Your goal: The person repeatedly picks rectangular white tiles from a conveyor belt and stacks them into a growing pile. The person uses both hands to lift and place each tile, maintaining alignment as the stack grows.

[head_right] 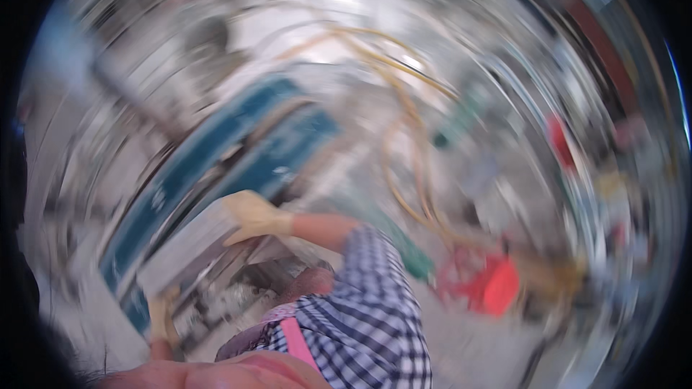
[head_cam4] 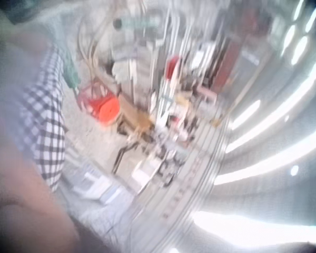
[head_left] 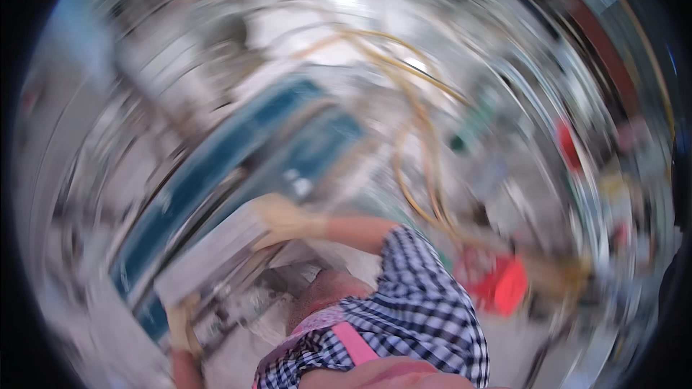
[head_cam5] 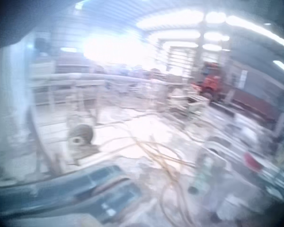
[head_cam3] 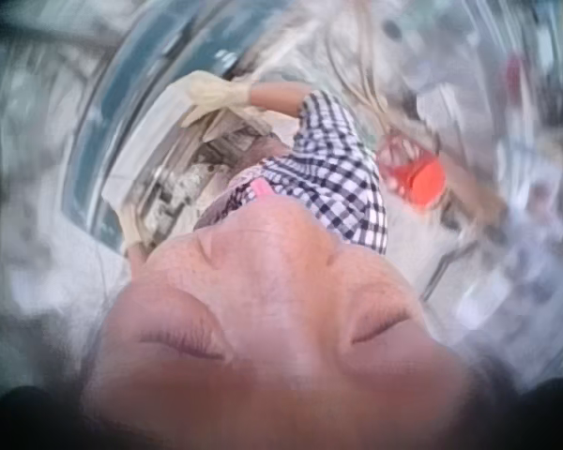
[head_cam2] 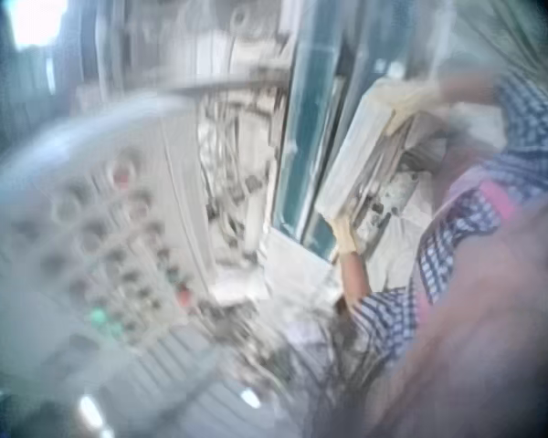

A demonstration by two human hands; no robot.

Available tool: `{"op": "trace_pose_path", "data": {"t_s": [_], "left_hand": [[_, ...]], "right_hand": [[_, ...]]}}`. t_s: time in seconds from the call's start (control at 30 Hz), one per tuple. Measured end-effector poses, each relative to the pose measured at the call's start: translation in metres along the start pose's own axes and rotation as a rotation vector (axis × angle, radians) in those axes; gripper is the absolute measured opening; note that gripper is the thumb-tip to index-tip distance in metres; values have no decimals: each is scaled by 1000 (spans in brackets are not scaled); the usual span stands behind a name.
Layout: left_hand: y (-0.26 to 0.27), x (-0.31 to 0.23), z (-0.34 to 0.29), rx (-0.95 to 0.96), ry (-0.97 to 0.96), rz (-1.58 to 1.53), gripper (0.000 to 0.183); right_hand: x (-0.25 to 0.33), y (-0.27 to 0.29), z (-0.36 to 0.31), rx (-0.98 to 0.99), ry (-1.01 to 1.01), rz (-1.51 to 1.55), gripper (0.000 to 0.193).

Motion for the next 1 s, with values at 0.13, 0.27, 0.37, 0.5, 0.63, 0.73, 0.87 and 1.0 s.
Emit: {"op": "trace_pose_path", "data": {"t_s": [0.13,0.27,0.37,0.5,0.63,0.73,0.87,1.0], "left_hand": [[24,17,-90,183,106,201,99],[-1,-26,-183,497,274,53,103],[-52,-117,-212,649,315,-539,106],[-85,-166,-314,297,463,-1387,92],[-122,-154,-500,-179,908,-1416,88],[-139,-162,-616,-336,1159,-1375,87],[-119,-184,-750,-614,1119,-1541,83],[-91,-227,-929,-844,1414,-1365,77]], "right_hand": [[21,14,-47,258,-504,186,71],[12,27,-97,341,-914,911,53],[-13,37,-93,491,-532,477,50],[7,-2,-149,809,-871,593,51],[86,-27,-219,1097,-845,459,52],[124,-35,-280,1285,-769,368,53],[171,-31,-372,1428,-693,260,54],[241,-5,-468,1543,-581,117,55]]}}
Point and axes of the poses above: each hand's wrist, its own z-axis towards the middle knuckle, its own y-axis out of the back of the hand, x = y × z, the point moved 8 cm from there along z, towards the middle knuckle, and after that the axes turned 8 degrees about -x, right-handed, at the moved point
